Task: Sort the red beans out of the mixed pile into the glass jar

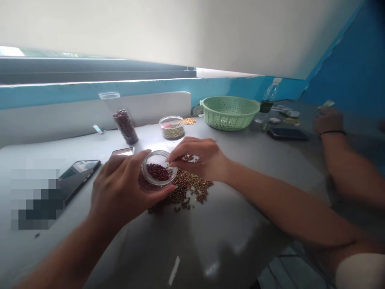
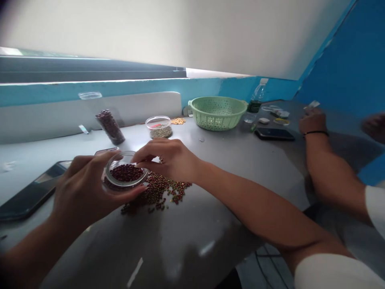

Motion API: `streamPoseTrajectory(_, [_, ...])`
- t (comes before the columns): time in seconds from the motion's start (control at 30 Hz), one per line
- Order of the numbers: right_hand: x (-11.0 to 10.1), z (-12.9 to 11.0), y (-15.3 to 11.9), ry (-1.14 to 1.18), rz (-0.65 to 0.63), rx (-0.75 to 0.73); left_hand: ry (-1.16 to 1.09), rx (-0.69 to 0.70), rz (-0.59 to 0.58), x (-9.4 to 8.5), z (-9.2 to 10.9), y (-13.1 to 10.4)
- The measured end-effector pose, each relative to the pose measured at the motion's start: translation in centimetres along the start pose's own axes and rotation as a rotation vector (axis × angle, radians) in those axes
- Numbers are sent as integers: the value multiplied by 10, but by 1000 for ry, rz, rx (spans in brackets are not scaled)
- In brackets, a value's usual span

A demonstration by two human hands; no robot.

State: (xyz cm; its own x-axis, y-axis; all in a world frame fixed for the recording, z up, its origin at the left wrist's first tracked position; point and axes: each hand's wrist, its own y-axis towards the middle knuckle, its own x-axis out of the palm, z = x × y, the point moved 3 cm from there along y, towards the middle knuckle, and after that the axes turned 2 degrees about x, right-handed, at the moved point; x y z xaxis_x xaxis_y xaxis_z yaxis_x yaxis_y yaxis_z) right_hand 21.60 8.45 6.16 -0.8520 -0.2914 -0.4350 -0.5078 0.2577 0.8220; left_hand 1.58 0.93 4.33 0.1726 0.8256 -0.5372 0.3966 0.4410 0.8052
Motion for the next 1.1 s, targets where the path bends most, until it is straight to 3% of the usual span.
streamPoseTrajectory(0.33, [2,-2,-1,-72,-49,-74,7,7,-7,2,1,1])
streamPoseTrajectory(0.43, [-10,3,3,-130,-60,-28,13,13,-22,0,0,1])
streamPoseTrajectory(0.53, [-30,21,6,-246,-156,199,27,12,-37,0,0,1])
streamPoseTrajectory(0.63, [-39,51,-5,-321,-504,582,22,-11,-19,0,0,1])
streamPoseTrajectory(0.7, [-38,67,-15,-323,-670,746,20,-12,-9,0,0,2])
streamPoseTrajectory(0.83, [-32,82,-24,-335,-691,827,18,-14,-18,0,1,2])
streamPoseTrajectory(1.1, [-24,87,-23,-410,-751,869,26,-1,-18,0,0,2])
